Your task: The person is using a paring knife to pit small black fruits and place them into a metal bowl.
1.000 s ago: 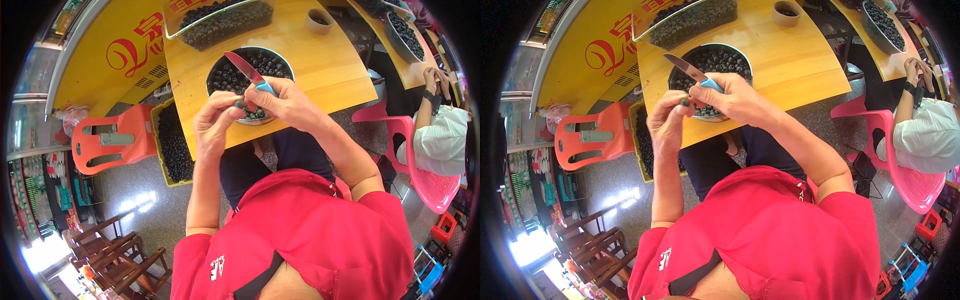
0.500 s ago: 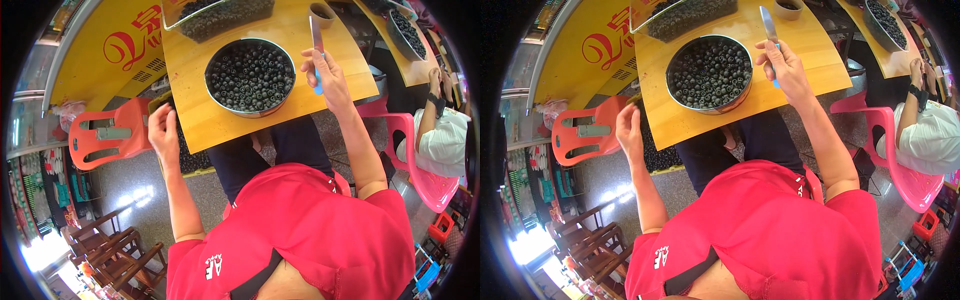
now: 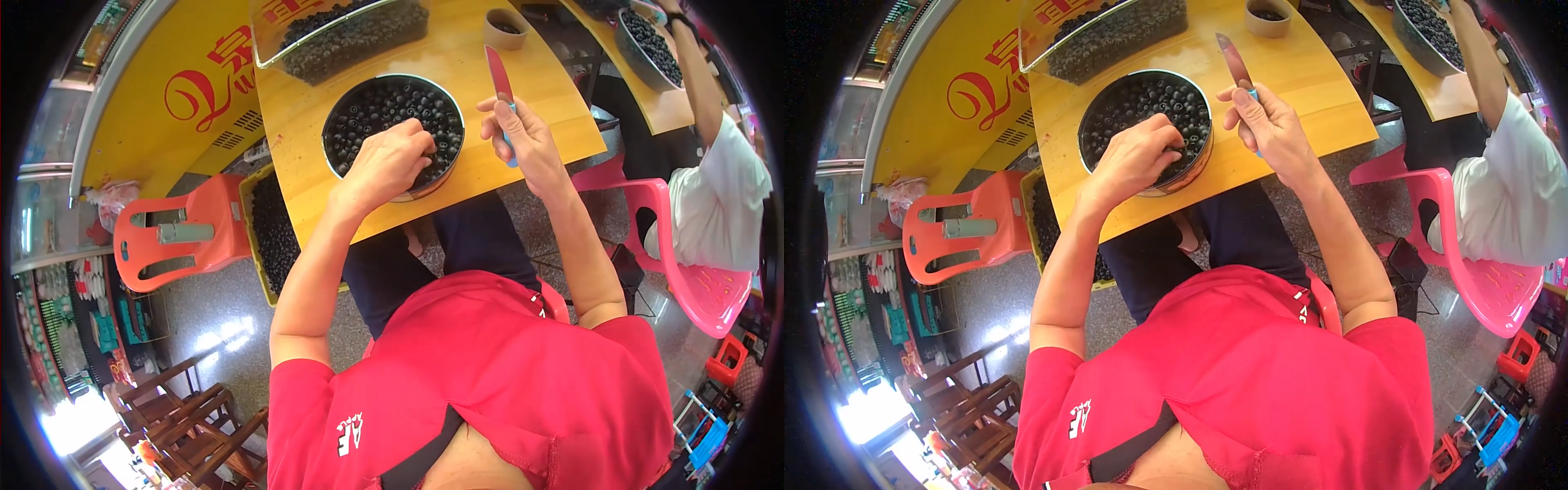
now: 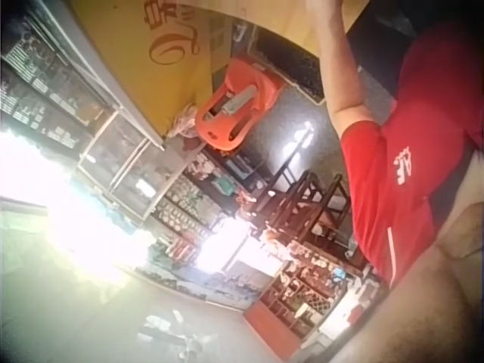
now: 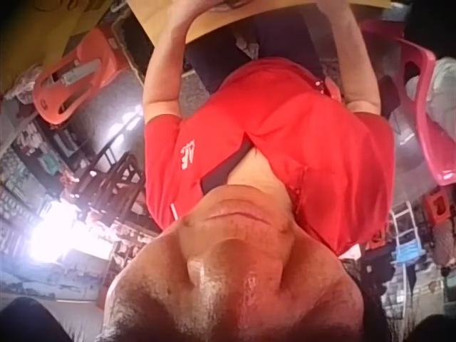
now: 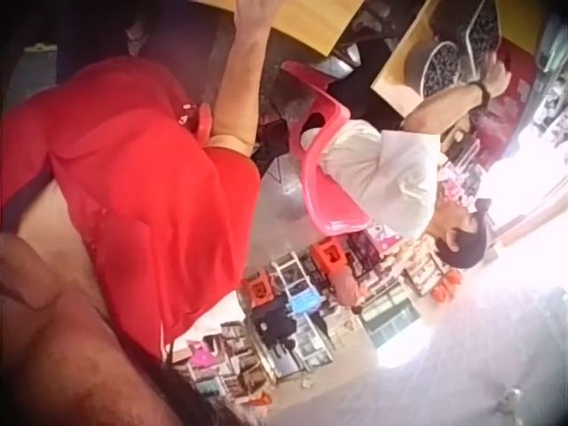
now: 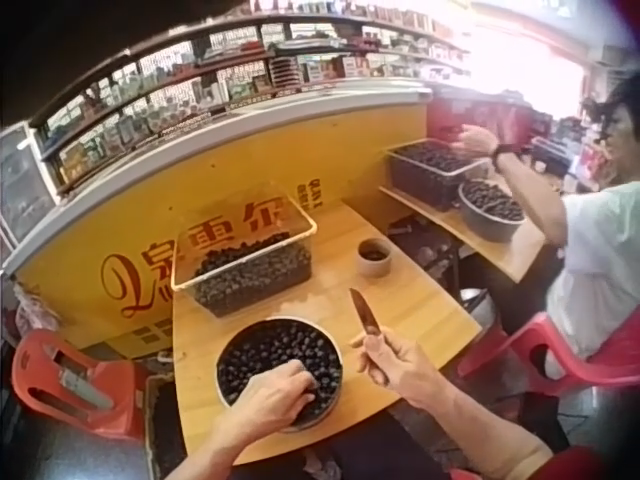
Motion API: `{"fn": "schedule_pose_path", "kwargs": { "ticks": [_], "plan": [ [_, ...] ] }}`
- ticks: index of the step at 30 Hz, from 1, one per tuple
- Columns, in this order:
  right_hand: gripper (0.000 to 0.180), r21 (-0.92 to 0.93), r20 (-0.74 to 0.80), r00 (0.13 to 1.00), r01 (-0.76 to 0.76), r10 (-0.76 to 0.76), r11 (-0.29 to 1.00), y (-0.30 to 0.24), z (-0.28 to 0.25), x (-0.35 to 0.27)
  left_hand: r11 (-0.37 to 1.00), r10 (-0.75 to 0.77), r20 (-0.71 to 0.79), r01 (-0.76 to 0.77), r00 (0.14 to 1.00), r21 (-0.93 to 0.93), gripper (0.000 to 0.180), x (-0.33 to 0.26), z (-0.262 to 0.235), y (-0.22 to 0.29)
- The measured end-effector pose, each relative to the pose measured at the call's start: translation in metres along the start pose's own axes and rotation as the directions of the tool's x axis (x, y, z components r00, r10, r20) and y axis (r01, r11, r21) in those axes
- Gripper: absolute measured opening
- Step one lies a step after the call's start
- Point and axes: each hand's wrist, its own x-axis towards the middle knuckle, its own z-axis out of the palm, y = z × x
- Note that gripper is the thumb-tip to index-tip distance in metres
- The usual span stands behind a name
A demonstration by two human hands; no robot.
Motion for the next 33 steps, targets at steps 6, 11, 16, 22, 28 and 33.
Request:
{"fn": "schedule_pose_path", "kwargs": {
  "ticks": [6, 11, 16, 22, 28, 33],
  "plan": [
    [0.031, 0.025, 0.069, 0.998, 0.007, -0.009, 1.000, -0.004, 0.011, 0.003, 0.984, -0.034, -0.114, 0.014, 0.993, -0.179, 0.015, -0.005, -0.001, -0.004],
    [0.030, -0.003, 0.054, 0.999, 0.000, 0.000, 1.000, -0.006, 0.036, 0.004, 0.593, -0.333, -0.188, 0.050, 0.924, -0.804, 0.015, -0.007, -0.009, 0.006],
    [0.025, 0.178, 0.100, 0.995, -0.046, 0.029, 0.983, -0.009, 0.052, 0.004, 0.406, -0.433, -0.190, 0.003, 0.881, -0.914, 0.013, -0.015, -0.016, 0.020],
    [0.022, 0.227, 0.102, 0.995, -0.014, -0.009, 0.974, -0.013, 0.061, 0.005, 0.392, -0.496, -0.253, -0.046, 0.831, -0.919, 0.018, -0.018, -0.012, 0.034],
    [0.019, 0.214, 0.056, 0.998, -0.021, 0.010, 0.977, -0.017, 0.068, 0.005, 0.354, -0.501, -0.257, -0.076, 0.827, -0.932, 0.020, -0.021, -0.006, 0.036],
    [0.019, 0.208, 0.123, 0.991, -0.072, 0.047, 0.975, -0.014, 0.065, 0.009, 0.314, -0.548, -0.226, -0.053, 0.805, -0.948, 0.020, -0.022, -0.007, 0.037]
  ]
}}
